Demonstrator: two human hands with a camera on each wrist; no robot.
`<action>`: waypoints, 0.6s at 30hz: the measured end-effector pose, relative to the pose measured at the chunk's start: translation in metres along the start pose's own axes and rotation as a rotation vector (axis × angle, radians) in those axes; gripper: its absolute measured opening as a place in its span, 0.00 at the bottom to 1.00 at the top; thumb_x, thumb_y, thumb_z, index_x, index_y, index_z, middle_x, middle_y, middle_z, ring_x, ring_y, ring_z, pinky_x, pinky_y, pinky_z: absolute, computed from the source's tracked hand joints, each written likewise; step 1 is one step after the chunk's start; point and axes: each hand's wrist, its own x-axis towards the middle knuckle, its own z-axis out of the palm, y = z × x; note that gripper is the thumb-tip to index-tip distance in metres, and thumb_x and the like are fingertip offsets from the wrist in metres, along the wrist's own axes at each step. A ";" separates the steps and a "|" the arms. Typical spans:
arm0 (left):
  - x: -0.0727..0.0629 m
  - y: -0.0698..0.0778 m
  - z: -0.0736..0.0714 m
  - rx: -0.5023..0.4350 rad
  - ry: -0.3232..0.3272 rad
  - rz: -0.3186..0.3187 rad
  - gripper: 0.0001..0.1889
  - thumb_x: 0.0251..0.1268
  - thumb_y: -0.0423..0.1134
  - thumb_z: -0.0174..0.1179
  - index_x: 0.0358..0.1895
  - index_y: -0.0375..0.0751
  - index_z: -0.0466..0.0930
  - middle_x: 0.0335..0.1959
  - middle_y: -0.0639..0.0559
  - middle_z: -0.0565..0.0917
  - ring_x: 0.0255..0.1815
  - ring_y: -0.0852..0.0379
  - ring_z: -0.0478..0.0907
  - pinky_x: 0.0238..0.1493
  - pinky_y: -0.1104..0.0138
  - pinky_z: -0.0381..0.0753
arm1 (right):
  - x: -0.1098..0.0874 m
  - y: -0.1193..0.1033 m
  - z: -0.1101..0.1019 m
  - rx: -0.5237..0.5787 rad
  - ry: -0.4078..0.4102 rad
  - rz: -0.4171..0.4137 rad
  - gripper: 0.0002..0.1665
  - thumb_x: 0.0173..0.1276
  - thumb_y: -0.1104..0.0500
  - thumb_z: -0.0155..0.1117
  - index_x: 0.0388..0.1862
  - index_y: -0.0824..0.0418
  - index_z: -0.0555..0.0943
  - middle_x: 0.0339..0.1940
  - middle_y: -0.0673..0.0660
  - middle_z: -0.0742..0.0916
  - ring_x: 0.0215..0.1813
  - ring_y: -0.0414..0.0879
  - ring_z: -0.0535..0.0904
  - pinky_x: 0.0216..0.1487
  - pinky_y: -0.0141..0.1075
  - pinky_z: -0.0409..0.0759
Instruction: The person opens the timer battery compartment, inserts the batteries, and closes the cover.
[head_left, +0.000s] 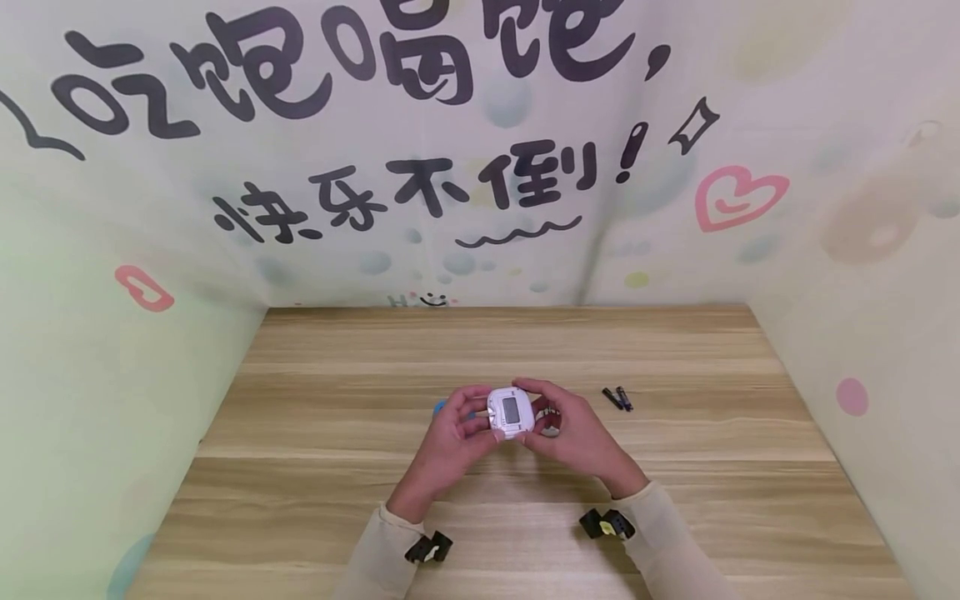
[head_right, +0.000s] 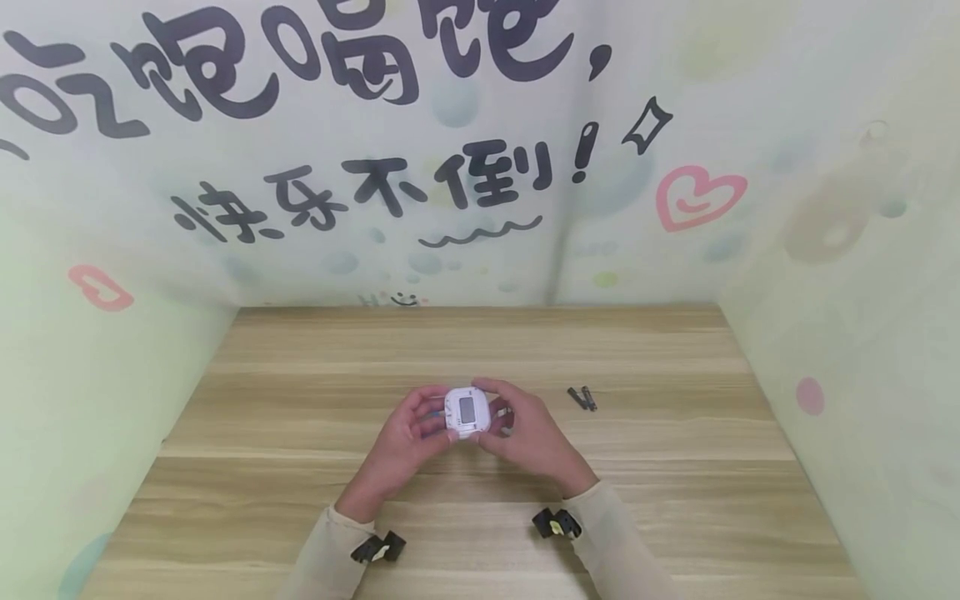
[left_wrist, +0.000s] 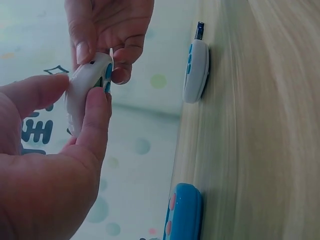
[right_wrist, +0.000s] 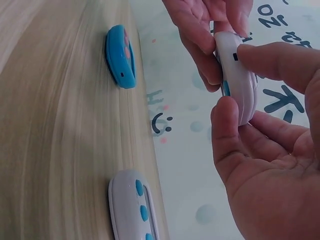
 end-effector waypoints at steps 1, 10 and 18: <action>0.000 0.001 0.000 0.001 0.003 -0.003 0.34 0.66 0.26 0.69 0.74 0.41 0.68 0.68 0.37 0.79 0.59 0.49 0.85 0.52 0.67 0.91 | 0.000 0.000 0.000 0.002 0.001 0.000 0.43 0.61 0.65 0.81 0.75 0.56 0.76 0.51 0.60 0.87 0.48 0.52 0.82 0.43 0.37 0.89; 0.001 -0.002 0.000 -0.055 -0.024 -0.011 0.31 0.73 0.23 0.62 0.77 0.39 0.67 0.69 0.33 0.75 0.56 0.52 0.84 0.57 0.48 0.91 | 0.000 0.003 0.001 0.029 -0.007 -0.045 0.41 0.60 0.64 0.82 0.73 0.61 0.77 0.47 0.61 0.87 0.43 0.50 0.83 0.41 0.36 0.90; 0.003 -0.005 -0.001 -0.078 0.043 -0.007 0.26 0.75 0.23 0.59 0.74 0.34 0.71 0.69 0.31 0.76 0.54 0.56 0.85 0.50 0.62 0.94 | -0.001 0.004 -0.001 0.047 0.055 -0.047 0.25 0.65 0.67 0.76 0.61 0.60 0.82 0.46 0.60 0.89 0.41 0.44 0.86 0.40 0.32 0.89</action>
